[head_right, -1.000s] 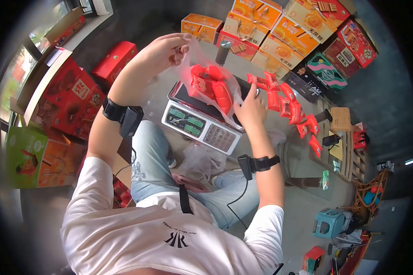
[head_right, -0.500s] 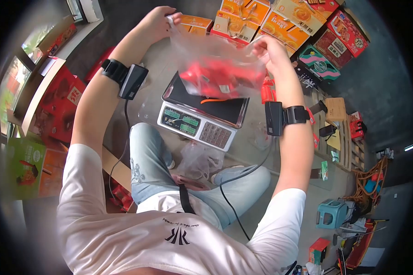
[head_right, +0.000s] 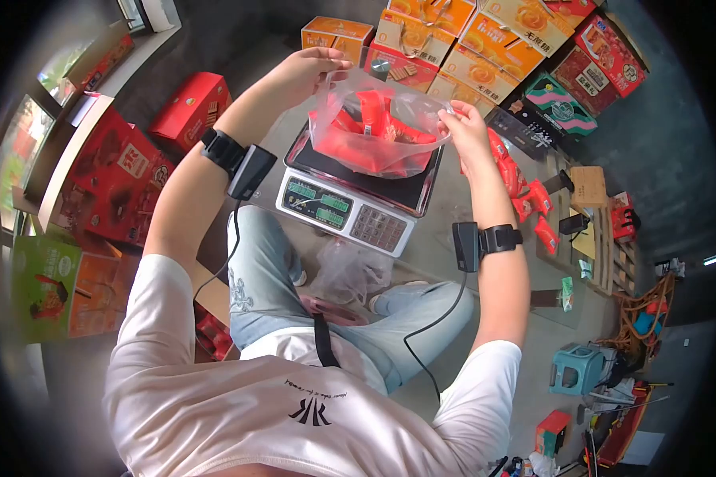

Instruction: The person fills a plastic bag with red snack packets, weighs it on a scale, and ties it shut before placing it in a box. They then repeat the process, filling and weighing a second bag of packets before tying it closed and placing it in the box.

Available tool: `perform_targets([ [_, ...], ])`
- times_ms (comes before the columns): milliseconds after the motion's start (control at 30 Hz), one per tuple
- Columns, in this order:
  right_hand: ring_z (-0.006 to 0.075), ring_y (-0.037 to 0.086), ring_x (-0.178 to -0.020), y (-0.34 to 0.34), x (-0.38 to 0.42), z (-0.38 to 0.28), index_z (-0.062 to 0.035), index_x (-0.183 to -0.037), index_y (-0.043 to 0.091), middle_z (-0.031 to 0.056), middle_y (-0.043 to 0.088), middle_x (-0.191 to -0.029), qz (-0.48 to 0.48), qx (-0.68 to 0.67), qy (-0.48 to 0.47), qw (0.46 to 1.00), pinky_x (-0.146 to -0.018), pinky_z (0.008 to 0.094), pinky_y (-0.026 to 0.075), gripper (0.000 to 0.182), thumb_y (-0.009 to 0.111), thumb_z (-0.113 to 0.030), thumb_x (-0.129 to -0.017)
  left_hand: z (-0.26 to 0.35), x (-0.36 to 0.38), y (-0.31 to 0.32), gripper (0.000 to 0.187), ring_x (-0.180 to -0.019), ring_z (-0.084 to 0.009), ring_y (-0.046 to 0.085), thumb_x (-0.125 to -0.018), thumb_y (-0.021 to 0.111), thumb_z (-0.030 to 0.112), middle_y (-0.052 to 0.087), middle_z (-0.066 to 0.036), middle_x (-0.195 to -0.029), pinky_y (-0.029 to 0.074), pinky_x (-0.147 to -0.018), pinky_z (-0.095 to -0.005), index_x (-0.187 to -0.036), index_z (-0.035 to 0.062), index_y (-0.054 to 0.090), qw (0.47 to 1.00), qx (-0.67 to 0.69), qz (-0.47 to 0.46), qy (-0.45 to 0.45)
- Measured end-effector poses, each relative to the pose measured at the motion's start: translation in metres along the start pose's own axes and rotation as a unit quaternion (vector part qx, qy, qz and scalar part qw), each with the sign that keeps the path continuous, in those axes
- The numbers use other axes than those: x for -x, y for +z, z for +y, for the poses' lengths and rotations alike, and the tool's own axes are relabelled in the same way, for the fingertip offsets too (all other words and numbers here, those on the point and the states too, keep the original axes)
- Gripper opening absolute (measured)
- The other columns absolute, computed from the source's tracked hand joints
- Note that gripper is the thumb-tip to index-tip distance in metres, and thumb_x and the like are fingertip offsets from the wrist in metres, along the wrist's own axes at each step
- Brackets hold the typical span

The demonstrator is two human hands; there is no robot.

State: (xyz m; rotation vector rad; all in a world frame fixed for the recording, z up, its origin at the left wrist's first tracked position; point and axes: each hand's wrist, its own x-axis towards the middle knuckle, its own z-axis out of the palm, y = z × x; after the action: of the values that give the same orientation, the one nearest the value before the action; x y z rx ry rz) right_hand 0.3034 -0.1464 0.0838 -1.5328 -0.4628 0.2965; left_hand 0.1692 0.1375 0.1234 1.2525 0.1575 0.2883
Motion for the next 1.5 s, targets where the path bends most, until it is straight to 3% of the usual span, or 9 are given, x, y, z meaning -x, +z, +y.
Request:
perform_targets([
  [300,0.0105,0.058,-0.086,0.006,0.001,0.017,-0.0029,-0.091,0.062,0.0010,0.063,-0.089,0.081,0.153,-0.134,0.976,-0.079,0.0224,0.042,0.021,0.063,-0.023,-0.089,-0.031,0.013,-0.008,0.028,-0.098,-0.0175,0.061,-0.086,0.066,0.019,0.066,-0.008,-0.101,0.045,-0.084,-0.0294,-0.105,0.0009,0.057,0.991,-0.129,0.038,-0.021],
  [367,0.0111,0.057,-0.088,0.014,0.001,0.009,-0.0037,-0.088,0.061,0.0005,0.062,-0.089,0.147,0.194,-0.241,0.940,-0.083,0.0232,0.041,0.019,0.061,-0.023,-0.090,-0.035,0.009,-0.010,0.023,-0.101,-0.0195,0.059,-0.088,0.064,0.021,0.065,-0.010,-0.106,0.043,-0.091,-0.0290,-0.098,0.0012,0.060,0.883,-0.426,0.141,0.137],
  [400,0.0125,0.057,-0.091,0.019,0.003,0.004,-0.0039,-0.087,0.060,0.0008,0.062,-0.089,0.100,0.139,-0.280,0.945,-0.086,0.0246,0.040,0.017,0.058,-0.020,-0.091,-0.045,0.011,-0.003,0.021,-0.100,-0.0175,0.057,-0.091,0.059,0.022,0.063,-0.011,-0.106,0.042,-0.090,-0.0282,-0.097,0.0017,0.060,0.765,-0.460,0.238,0.382],
  [500,0.0129,0.059,-0.096,0.053,0.019,-0.011,-0.0030,-0.085,0.058,0.0043,0.064,-0.088,-0.015,-0.043,-0.240,0.970,-0.088,0.0269,0.041,0.016,0.052,-0.015,-0.094,-0.058,-0.002,0.009,0.022,-0.097,-0.0244,0.057,-0.092,0.057,0.019,0.057,-0.014,-0.108,0.045,-0.086,-0.0337,-0.106,0.0020,0.057,0.798,-0.354,0.175,0.455],
  [533,0.0116,0.059,-0.094,0.064,0.021,-0.007,-0.0026,-0.087,0.059,0.0049,0.065,-0.089,-0.017,-0.062,-0.219,0.974,-0.086,0.0259,0.042,0.016,0.052,-0.015,-0.094,-0.049,0.019,0.031,0.018,-0.086,-0.0154,0.055,-0.095,0.053,0.017,0.057,-0.009,-0.096,0.045,-0.079,-0.0285,-0.104,0.0014,0.055,0.923,-0.171,0.083,0.333],
  [667,0.0106,0.060,-0.087,0.102,0.027,0.032,0.0005,-0.104,0.062,0.0050,0.066,-0.094,-0.004,-0.108,-0.167,0.980,-0.081,0.0250,0.046,0.022,0.052,-0.017,-0.095,-0.083,0.034,0.056,0.013,-0.070,-0.0085,0.047,-0.097,0.049,0.016,0.053,-0.003,-0.076,0.042,-0.062,-0.0252,-0.093,0.0033,0.050,0.953,-0.151,0.018,0.262],
  [867,0.0167,0.060,-0.097,0.121,0.024,0.082,0.0045,-0.125,0.054,0.0133,0.063,-0.111,0.088,-0.031,-0.129,0.987,-0.084,0.0261,0.049,0.038,0.053,-0.019,-0.095,-0.126,0.033,0.051,0.030,-0.068,-0.0065,0.049,-0.098,0.046,0.013,0.053,-0.002,-0.079,0.042,-0.059,-0.0221,-0.126,0.0025,0.045,0.977,-0.096,0.081,0.174],
  [1167,0.0090,0.057,-0.069,0.121,0.030,0.080,0.0000,-0.100,0.048,0.0074,0.063,-0.083,0.068,-0.109,-0.010,0.992,-0.062,0.0239,0.046,0.013,0.056,-0.004,-0.090,-0.128,0.039,0.055,0.025,-0.064,-0.0078,0.049,-0.098,0.047,0.012,0.051,-0.003,-0.077,0.042,-0.057,-0.0223,-0.117,0.0004,0.036,0.990,-0.064,0.021,0.127],
  [1500,0.0086,0.057,-0.066,0.102,0.045,0.080,-0.0013,-0.093,0.058,0.0024,0.062,-0.078,-0.035,-0.078,-0.108,0.990,-0.062,0.0241,0.047,0.017,0.054,-0.018,-0.095,-0.125,0.036,0.047,0.015,-0.064,-0.0048,0.054,-0.094,0.056,0.018,0.057,0.001,-0.072,0.042,-0.056,-0.0189,-0.094,0.0026,0.058,0.987,-0.137,-0.064,0.049],
])
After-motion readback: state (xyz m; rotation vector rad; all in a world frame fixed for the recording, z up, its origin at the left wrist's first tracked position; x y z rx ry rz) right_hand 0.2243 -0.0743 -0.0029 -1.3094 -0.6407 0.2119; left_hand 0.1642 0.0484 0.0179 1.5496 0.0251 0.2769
